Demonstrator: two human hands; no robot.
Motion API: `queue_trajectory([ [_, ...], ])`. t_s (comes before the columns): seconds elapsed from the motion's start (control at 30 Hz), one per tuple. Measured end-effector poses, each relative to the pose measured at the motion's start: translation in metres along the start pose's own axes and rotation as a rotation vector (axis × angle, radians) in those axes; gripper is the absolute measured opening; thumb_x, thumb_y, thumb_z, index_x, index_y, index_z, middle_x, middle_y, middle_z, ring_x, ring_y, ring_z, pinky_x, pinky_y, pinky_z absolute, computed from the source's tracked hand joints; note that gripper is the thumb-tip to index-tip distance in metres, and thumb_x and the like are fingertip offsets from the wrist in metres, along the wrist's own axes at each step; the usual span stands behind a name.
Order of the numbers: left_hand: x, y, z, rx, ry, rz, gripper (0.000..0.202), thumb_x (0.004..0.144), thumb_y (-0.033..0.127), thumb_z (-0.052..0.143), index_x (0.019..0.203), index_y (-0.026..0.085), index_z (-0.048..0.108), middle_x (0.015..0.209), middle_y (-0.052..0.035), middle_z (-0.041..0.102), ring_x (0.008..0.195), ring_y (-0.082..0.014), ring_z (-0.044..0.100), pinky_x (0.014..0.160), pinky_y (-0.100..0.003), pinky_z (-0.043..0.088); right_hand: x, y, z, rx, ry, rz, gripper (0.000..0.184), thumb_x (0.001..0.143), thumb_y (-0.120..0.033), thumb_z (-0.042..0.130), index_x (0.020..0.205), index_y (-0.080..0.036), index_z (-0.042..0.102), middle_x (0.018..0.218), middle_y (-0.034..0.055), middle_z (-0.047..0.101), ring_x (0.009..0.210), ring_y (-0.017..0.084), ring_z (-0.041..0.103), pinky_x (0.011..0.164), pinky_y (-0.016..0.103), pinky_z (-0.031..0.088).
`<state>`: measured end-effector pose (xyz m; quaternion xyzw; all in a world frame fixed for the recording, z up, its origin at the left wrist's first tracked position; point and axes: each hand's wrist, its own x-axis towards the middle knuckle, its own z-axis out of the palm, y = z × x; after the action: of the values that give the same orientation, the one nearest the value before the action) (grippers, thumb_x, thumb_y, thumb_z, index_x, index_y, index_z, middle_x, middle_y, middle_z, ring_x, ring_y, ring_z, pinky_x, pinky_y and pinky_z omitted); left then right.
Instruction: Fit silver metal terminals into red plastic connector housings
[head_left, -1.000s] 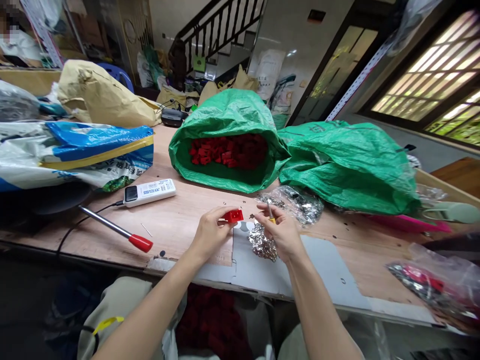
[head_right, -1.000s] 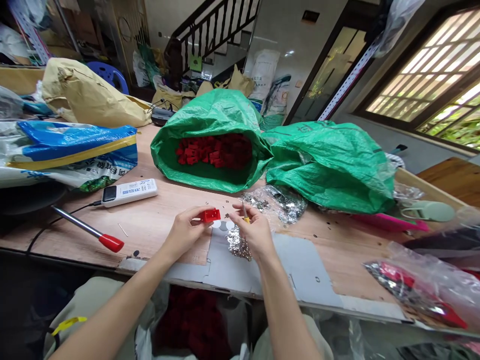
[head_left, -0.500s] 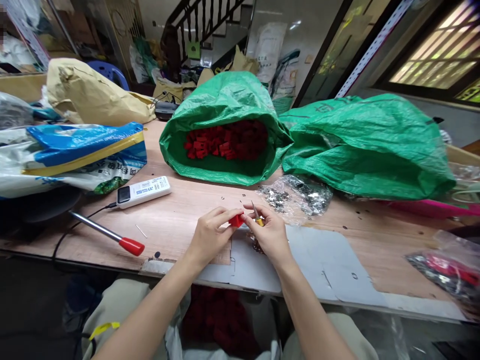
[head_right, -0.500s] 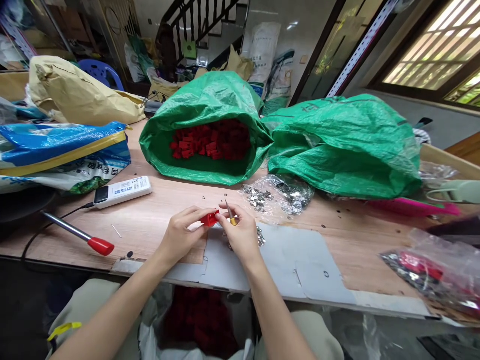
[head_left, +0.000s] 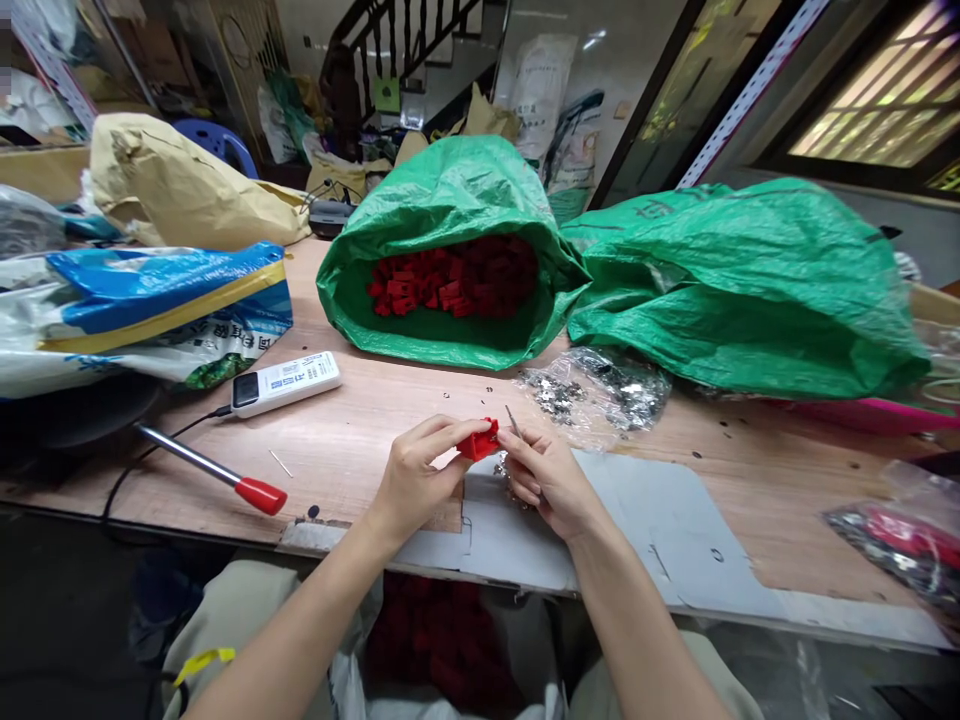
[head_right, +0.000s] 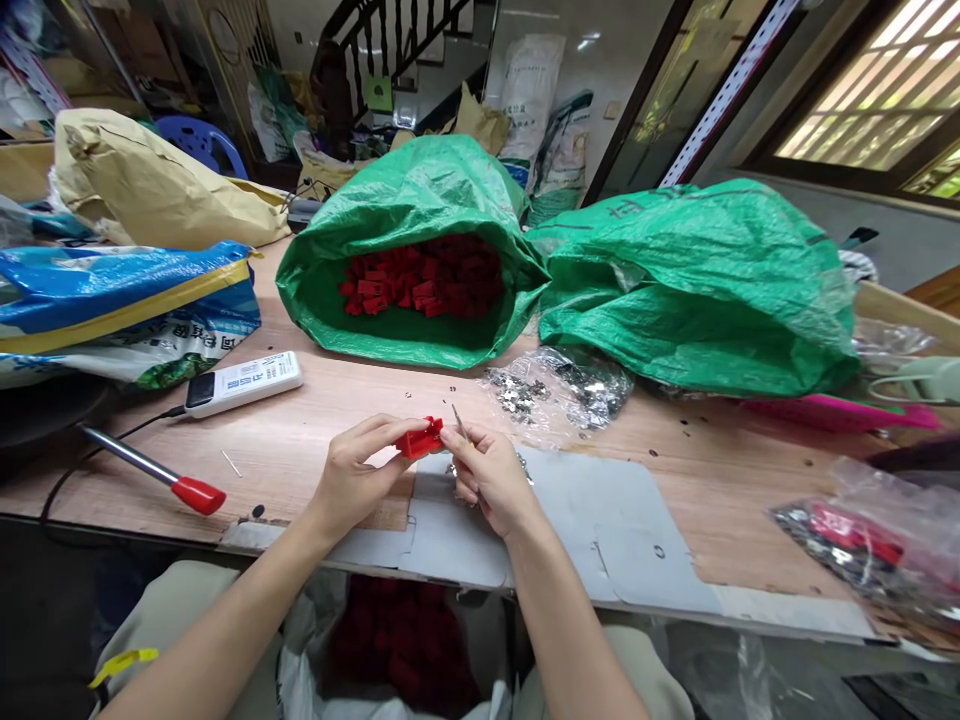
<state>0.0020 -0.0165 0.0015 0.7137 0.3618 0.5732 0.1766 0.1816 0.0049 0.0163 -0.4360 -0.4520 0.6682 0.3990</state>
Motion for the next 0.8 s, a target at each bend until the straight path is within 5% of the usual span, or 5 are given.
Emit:
queue_trajectory([
  [0.23,-0.001,-0.002,-0.001,0.011,-0.044,-0.021,0.041,0.084,0.001,0.062,0.117,0.026,0.071,0.100,-0.0030,0.075,0.092,-0.0149,0.070,0.082,-0.027,0.057,0.000,0.007,0.004,-0.189,0.070,-0.154,0.049,0.075,-0.063,0.076,0.068,-0.021,0.053,0.051,-0.0059,0.049,0.030,0.005,0.034,0.030,0.019,0.024],
  [0.47,0.000,0.000,-0.001,-0.008,-0.023,-0.023,0.037,0.087,0.006,0.063,0.117,0.026,0.071,0.101,-0.0034,0.075,0.091,-0.0151,0.070,0.081,-0.027,0.058,-0.003,0.003,0.003,-0.011,0.014,-0.083,0.043,0.081,-0.060,0.071,0.071,-0.019,0.064,0.036,-0.0102,0.031,0.030,0.005,0.021,0.030,0.018,0.021],
  [0.8,0.001,0.001,-0.001,-0.070,-0.033,-0.014,0.034,0.084,0.008,0.069,0.113,0.024,0.072,0.101,-0.0033,0.077,0.092,-0.0156,0.070,0.082,-0.028,0.057,-0.008,-0.005,-0.001,0.028,-0.100,0.036,0.036,0.075,-0.050,0.081,0.077,-0.017,0.067,0.064,-0.0015,0.062,0.036,0.000,0.020,0.029,0.014,0.022],
])
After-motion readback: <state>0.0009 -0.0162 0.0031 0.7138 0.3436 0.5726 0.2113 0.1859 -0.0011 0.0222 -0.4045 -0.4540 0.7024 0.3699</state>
